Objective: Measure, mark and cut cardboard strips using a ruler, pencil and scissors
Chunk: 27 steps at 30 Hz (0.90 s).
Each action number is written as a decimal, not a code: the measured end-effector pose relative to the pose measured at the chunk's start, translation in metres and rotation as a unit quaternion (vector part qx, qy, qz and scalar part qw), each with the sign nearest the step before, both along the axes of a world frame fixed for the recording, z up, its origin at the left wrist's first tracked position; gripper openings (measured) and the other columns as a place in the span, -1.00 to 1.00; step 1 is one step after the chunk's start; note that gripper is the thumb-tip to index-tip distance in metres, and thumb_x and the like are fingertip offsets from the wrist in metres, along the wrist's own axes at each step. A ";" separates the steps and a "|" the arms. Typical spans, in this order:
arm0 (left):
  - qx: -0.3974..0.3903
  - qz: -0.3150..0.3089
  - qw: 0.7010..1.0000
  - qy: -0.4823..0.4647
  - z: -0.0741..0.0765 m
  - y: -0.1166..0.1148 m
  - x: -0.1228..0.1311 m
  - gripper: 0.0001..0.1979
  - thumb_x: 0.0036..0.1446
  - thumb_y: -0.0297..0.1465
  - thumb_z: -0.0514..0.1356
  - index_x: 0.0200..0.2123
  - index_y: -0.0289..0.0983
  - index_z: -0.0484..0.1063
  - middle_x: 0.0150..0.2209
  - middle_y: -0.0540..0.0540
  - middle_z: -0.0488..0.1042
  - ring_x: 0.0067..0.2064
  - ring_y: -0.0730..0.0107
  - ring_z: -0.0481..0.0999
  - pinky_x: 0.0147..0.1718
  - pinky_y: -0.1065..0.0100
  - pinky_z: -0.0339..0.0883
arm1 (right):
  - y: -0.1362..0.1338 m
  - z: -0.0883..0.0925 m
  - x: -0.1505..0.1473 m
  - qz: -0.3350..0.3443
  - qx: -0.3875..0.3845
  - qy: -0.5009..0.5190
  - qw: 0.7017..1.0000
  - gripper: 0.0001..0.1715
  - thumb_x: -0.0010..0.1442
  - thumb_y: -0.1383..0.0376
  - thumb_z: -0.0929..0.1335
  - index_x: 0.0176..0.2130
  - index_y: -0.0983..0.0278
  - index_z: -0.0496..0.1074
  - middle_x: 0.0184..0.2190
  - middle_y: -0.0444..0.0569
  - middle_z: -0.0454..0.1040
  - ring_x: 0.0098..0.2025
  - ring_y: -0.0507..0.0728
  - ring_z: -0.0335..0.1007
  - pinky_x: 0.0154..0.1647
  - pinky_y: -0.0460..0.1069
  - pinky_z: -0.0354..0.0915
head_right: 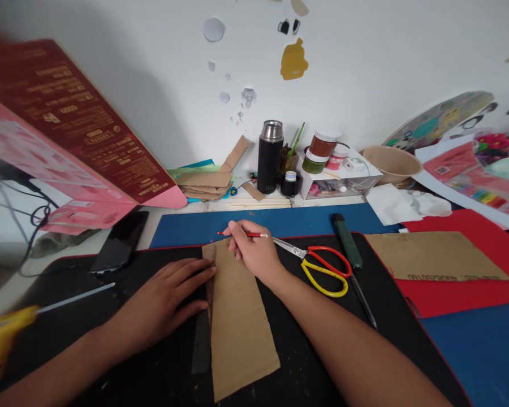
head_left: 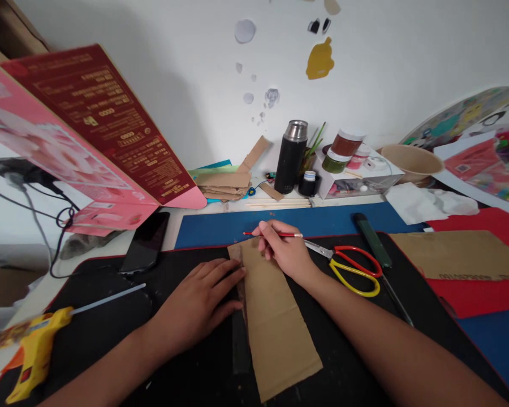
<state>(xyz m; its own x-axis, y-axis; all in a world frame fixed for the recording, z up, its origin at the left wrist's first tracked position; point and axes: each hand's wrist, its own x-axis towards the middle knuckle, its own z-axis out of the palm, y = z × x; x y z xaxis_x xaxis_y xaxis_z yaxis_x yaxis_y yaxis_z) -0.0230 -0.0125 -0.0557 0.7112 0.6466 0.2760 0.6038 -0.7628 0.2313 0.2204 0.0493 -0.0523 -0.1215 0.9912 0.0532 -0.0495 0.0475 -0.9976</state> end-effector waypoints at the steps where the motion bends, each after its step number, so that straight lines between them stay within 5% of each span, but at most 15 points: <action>1: -0.001 0.003 1.000 -0.009 -0.001 0.001 0.000 -0.52 0.49 -0.17 0.20 0.36 -0.20 0.39 0.30 -0.28 0.51 0.26 -0.03 0.53 0.18 -0.07 0.51 | 0.000 0.000 0.000 0.000 0.000 -0.001 1.000 -0.46 0.38 -0.15 0.38 -0.29 0.24 0.59 -0.55 -0.17 0.46 -0.62 -0.01 0.26 -0.58 -0.07 0.17; 9: -0.025 0.009 0.999 -0.046 -0.005 0.005 -0.004 -0.56 0.48 -0.25 0.21 0.35 -0.19 0.41 0.34 -0.22 0.48 0.38 0.01 0.42 0.29 -0.09 0.42 | 0.001 -0.001 -0.001 0.001 -0.004 -0.001 1.000 -0.47 0.38 -0.13 0.38 -0.29 0.25 0.57 -0.56 -0.18 0.46 -0.62 -0.02 0.27 -0.57 -0.08 0.17; 22: 0.047 -0.033 0.997 -0.045 -0.002 -0.004 0.004 -0.72 0.49 -0.38 0.18 0.18 -0.28 0.54 0.20 -0.24 0.60 0.16 0.04 0.60 0.08 0.00 0.59 | 0.002 0.002 -0.001 -0.046 -0.018 -0.006 0.999 -0.47 0.37 -0.13 0.39 -0.30 0.24 0.58 -0.54 -0.16 0.46 -0.60 -0.01 0.31 -0.58 -0.07 0.19; 27: 0.047 -0.045 0.997 -0.050 0.002 -0.006 0.008 -0.73 0.47 -0.42 0.20 0.15 -0.30 0.56 0.17 -0.23 0.61 0.19 0.05 0.58 0.14 0.04 0.58 | 0.004 -0.001 -0.002 -0.006 -0.029 -0.001 1.000 -0.50 0.36 -0.12 0.42 -0.26 0.25 0.60 -0.50 -0.14 0.51 -0.55 0.00 0.37 -0.55 -0.08 0.20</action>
